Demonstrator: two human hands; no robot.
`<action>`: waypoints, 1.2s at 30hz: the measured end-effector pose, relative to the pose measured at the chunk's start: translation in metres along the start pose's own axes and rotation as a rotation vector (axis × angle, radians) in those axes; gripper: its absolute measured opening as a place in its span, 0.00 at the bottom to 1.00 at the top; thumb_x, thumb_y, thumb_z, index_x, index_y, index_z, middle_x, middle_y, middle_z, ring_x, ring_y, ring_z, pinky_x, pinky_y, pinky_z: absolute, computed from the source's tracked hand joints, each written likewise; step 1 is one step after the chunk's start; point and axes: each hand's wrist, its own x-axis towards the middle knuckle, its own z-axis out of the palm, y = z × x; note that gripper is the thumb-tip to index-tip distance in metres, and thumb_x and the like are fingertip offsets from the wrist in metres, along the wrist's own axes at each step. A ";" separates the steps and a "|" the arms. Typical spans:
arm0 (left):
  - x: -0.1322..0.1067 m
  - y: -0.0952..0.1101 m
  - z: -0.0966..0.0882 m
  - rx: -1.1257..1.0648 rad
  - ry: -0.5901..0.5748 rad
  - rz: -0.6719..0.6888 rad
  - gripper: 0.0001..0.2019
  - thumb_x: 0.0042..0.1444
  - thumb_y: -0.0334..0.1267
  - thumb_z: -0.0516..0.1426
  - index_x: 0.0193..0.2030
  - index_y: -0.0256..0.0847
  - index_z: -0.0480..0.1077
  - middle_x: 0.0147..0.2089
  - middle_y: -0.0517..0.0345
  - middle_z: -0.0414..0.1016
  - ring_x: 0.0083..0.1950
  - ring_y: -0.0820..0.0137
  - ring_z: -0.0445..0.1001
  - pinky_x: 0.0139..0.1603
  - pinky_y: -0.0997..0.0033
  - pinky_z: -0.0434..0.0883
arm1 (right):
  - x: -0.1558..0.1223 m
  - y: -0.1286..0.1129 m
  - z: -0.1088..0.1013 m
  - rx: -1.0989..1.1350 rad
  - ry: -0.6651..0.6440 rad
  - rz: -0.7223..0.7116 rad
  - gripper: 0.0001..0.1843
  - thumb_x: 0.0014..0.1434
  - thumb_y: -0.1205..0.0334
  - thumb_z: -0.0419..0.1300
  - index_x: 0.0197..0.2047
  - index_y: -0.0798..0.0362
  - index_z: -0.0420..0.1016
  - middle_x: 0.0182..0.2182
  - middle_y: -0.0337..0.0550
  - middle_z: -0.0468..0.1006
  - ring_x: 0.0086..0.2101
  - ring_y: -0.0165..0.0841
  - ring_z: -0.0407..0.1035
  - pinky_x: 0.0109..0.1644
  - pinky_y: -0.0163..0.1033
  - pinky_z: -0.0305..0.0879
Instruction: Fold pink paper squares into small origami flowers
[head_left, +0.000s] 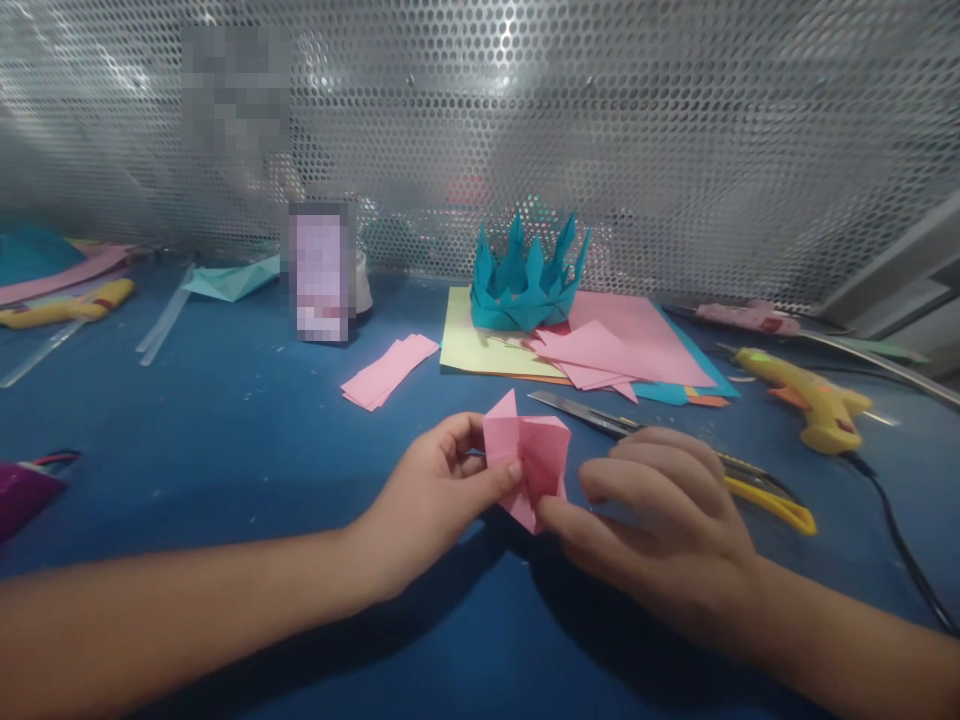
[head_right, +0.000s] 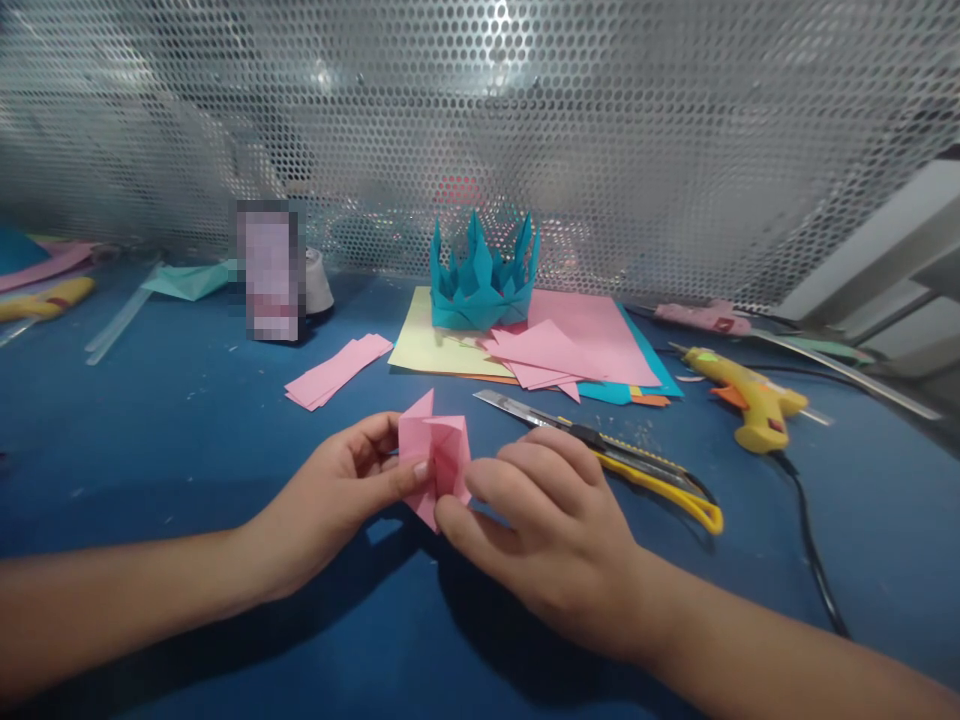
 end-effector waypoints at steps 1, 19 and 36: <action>0.000 0.000 -0.001 0.009 -0.005 0.001 0.13 0.47 0.36 0.64 0.39 0.36 0.69 0.37 0.56 0.74 0.37 0.73 0.72 0.39 0.74 0.69 | 0.000 0.000 0.000 0.014 -0.006 0.002 0.10 0.54 0.73 0.60 0.33 0.46 0.72 0.26 0.36 0.74 0.31 0.32 0.65 0.44 0.42 0.62; 0.000 0.000 0.001 0.131 0.005 0.003 0.11 0.49 0.34 0.61 0.38 0.36 0.65 0.34 0.59 0.72 0.35 0.73 0.71 0.36 0.74 0.67 | 0.004 -0.001 -0.002 0.088 -0.075 -0.037 0.10 0.58 0.71 0.56 0.35 0.47 0.74 0.26 0.35 0.76 0.30 0.30 0.68 0.45 0.41 0.66; 0.001 0.002 0.002 0.145 -0.021 -0.023 0.12 0.48 0.33 0.63 0.38 0.36 0.65 0.35 0.58 0.73 0.35 0.74 0.71 0.36 0.75 0.69 | 0.003 -0.005 0.000 0.088 -0.088 -0.035 0.11 0.59 0.73 0.54 0.35 0.49 0.74 0.26 0.35 0.75 0.30 0.31 0.67 0.45 0.40 0.64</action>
